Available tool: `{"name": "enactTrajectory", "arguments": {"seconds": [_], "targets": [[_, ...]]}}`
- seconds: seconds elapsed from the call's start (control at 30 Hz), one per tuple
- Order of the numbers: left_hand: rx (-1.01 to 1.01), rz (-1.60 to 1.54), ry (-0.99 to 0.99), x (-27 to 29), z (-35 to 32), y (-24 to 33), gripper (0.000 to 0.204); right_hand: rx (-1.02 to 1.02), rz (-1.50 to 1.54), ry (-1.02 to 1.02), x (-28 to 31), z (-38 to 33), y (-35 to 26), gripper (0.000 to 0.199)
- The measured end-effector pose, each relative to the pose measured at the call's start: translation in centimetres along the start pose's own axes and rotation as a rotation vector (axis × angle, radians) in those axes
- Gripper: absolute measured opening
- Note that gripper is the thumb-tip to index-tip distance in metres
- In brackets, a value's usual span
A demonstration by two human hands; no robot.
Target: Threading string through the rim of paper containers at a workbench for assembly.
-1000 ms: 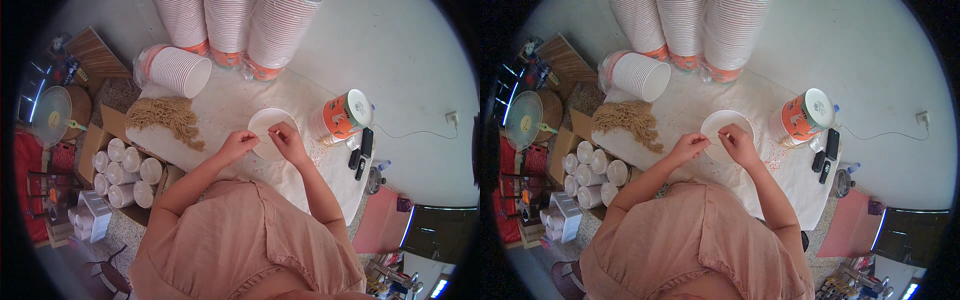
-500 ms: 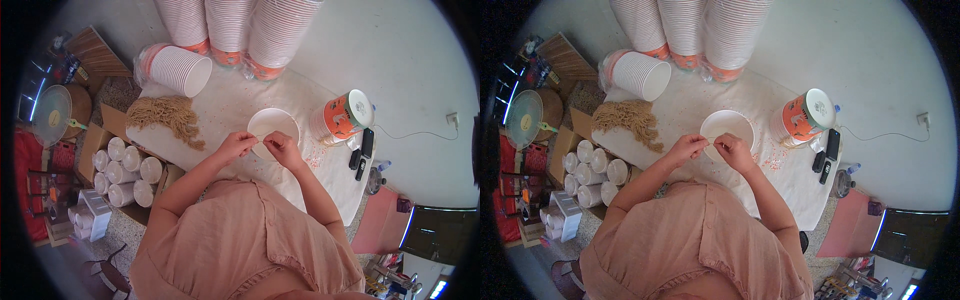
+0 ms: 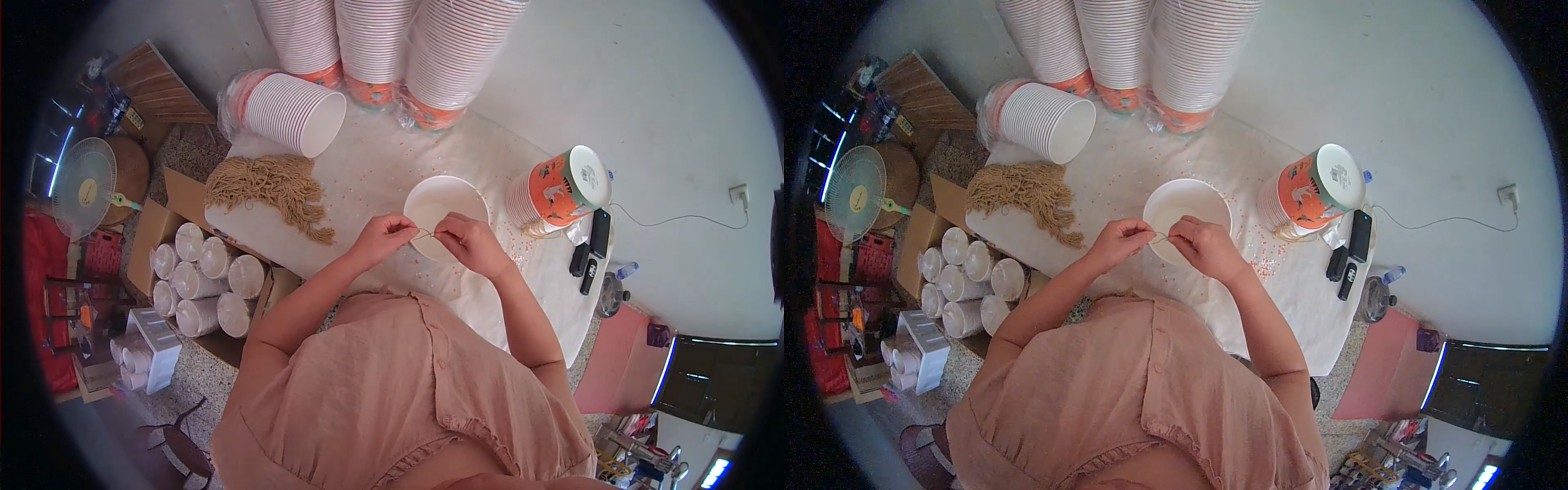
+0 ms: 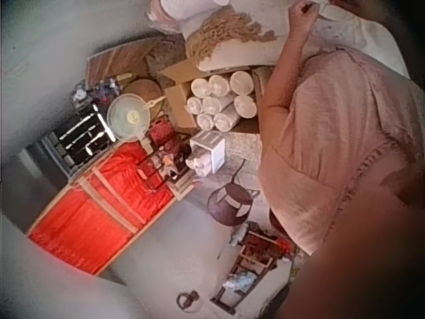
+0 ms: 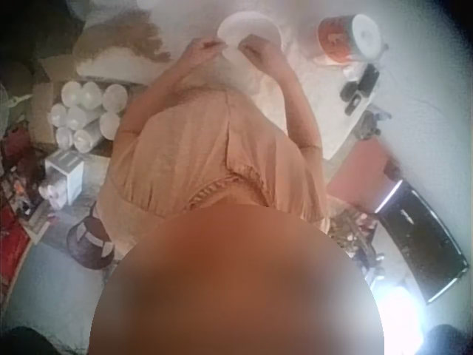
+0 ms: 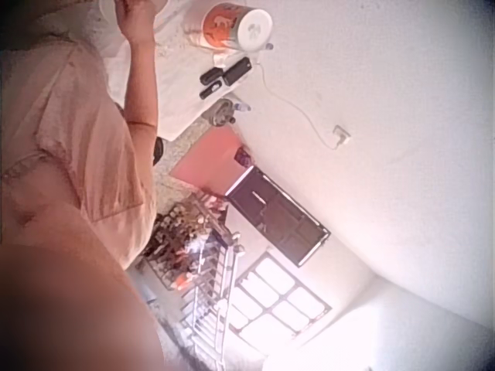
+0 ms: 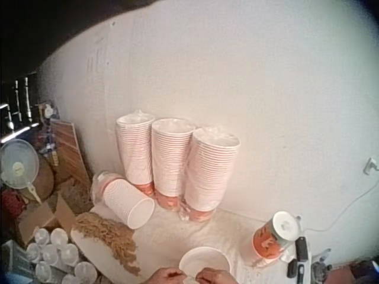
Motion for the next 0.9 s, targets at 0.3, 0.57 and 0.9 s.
{"name": "enactTrajectory", "arguments": {"seconds": [0.3,0.57,0.9], "targets": [[-0.088,-0.017,-0.069,-1.4,-0.2,0.7,0.018,-0.033,0.005,0.018,-1.5,0.8,1.5,0.003],[-0.067,0.059,-0.036,-1.2,-0.1,0.2,0.015,-0.062,0.059,0.031,-1.7,0.8,1.9,0.002],[-0.301,0.177,0.095,-0.7,-0.7,2.6,0.010,-0.313,0.416,-0.055,-4.9,-0.5,6.6,0.007]]}}
Point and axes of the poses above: each hand's wrist, its own z-axis towards the middle knuckle, its own x-axis out of the back of the hand, y = z × x, the point moved 10 cm from there along z, towards the middle knuckle, and after that the axes turned 5 degrees about y, right-handed, at the moved point
